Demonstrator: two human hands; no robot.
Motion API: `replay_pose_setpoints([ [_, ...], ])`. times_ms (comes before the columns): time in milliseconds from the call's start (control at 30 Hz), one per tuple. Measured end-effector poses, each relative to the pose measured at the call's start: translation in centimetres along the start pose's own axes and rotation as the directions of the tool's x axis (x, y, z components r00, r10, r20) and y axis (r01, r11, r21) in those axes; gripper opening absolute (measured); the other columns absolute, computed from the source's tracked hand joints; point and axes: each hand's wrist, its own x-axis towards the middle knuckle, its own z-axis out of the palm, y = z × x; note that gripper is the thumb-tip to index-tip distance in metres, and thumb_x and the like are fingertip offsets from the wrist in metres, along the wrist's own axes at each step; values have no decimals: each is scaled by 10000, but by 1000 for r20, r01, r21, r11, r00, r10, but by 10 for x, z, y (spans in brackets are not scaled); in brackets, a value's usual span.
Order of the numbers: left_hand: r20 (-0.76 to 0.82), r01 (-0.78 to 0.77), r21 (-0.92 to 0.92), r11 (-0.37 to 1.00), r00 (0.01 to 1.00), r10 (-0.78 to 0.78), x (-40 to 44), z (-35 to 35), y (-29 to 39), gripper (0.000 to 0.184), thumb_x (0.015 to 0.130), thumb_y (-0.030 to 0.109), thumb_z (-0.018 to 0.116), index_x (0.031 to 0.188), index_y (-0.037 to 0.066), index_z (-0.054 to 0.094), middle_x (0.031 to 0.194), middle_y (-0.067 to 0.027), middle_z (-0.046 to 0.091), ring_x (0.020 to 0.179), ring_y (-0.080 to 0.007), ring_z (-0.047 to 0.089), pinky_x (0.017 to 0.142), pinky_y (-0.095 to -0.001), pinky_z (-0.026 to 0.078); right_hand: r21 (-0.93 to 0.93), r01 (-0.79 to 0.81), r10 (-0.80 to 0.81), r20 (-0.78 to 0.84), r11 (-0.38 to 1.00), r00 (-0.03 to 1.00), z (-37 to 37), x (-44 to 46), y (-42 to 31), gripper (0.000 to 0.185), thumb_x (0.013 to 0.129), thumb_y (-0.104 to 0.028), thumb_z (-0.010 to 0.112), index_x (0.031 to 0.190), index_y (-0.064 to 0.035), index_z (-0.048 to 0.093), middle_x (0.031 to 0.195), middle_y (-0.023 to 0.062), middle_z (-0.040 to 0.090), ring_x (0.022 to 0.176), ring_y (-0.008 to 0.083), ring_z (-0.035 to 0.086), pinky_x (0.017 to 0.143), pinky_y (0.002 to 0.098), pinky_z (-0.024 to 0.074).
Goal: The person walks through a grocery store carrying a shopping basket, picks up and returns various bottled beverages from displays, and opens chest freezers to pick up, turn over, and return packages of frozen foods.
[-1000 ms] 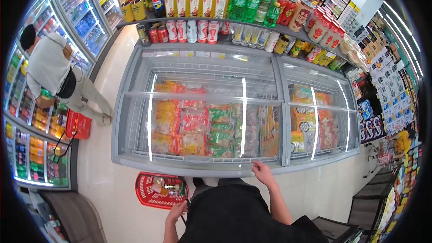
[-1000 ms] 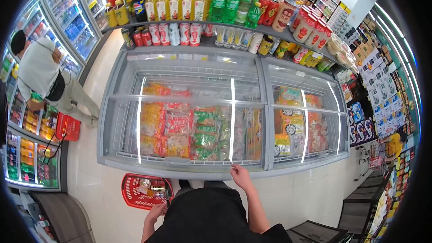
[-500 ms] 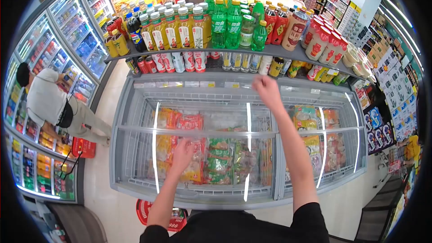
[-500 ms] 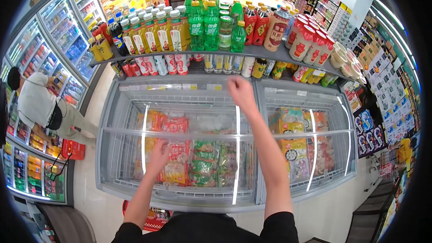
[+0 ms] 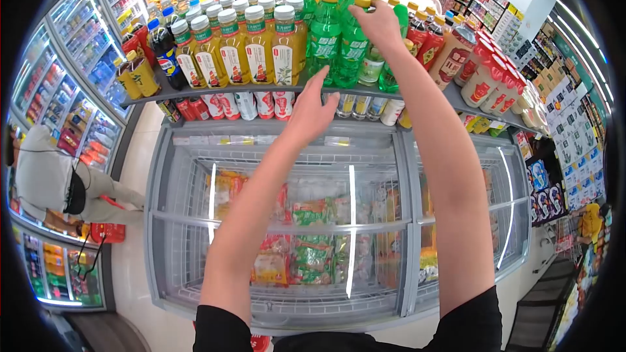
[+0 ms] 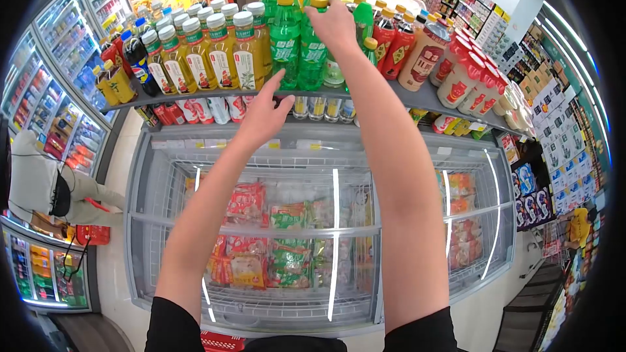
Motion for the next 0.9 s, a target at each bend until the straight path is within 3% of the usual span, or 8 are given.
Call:
replay_pose_setpoints([
  [67, 92, 109, -138, 984, 991, -97, -21, -2, -7, 520, 875, 174, 557, 1341, 41, 369, 1288, -194, 484, 1127, -264, 523, 905, -353, 441, 42, -13, 6, 165, 999, 986, 1, 4, 7, 525, 769, -363, 648, 1052, 73, 575, 1019, 232, 627, 978, 354, 595, 851, 406, 453],
  [333, 282, 306, -303, 902, 933, -222, -127, -40, 5, 474, 896, 156, 540, 1329, 44, 381, 1267, -174, 500, 1104, -236, 534, 932, -346, 425, 345, 139, -80, -181, 928, 980, -104, -95, -36, 359, 818, -257, 660, 981, 52, 581, 873, 114, 640, 806, 174, 582, 756, 299, 448],
  [400, 160, 238, -311, 920, 967, -197, -149, -41, 26, 526, 881, 167, 568, 1345, 43, 354, 1290, -174, 475, 1149, -246, 499, 970, -359, 392, 463, 125, -53, -164, 877, 985, -137, -129, -49, 337, 816, -241, 676, 979, 39, 583, 868, 78, 634, 792, 125, 563, 731, 263, 449],
  [533, 57, 107, -237, 966, 994, -96, -193, -32, 80, 650, 822, 207, 653, 1357, 34, 329, 1289, -172, 466, 1183, -255, 466, 999, -371, 361, 534, -11, 15, -4, 845, 1000, -166, -201, -47, 329, 819, -233, 676, 968, 44, 584, 853, 51, 627, 757, 90, 554, 685, 245, 460],
  [667, 384, 295, -342, 892, 910, -153, -261, -10, 117, 789, 715, 266, 761, 1320, -11, 336, 1174, -168, 546, 1088, -225, 529, 924, -364, 416, 483, -411, 171, 466, 773, 868, -181, -285, -45, 304, 841, -227, 647, 985, 32, 581, 838, 26, 603, 753, 72, 538, 669, 235, 442],
  [800, 594, 663, -443, 603, 721, -357, -321, -6, 121, 636, 692, 245, 778, 1191, 9, 461, 995, -97, 606, 888, -187, 612, 796, -330, 497, 440, -642, 245, 671, 627, 700, -199, -342, -33, 303, 876, -260, 596, 1005, 14, 577, 844, -6, 580, 749, 58, 518, 671, 230, 422],
  [867, 820, 822, -569, 32, 569, -65, -343, -4, 111, 637, 723, 357, 734, 1180, 7, 463, 898, -108, 618, 763, -216, 636, 688, -337, 534, 394, -700, 295, 703, 596, 647, -210, -365, -35, 348, 918, -320, 521, 1026, 8, 564, 864, 34, 602, 778, 101, 565, 706, 262, 457],
  [900, 807, 803, -588, -93, 590, -8, -354, -2, 120, 606, 842, 528, 510, 1137, 1, 468, 813, -147, 608, 638, -256, 625, 581, -349, 529, 482, -785, 259, 761, 389, 595, -210, -379, -34, 372, 933, -339, 482, 1044, 9, 553, 881, 64, 612, 807, 140, 588, 728, 288, 478],
])
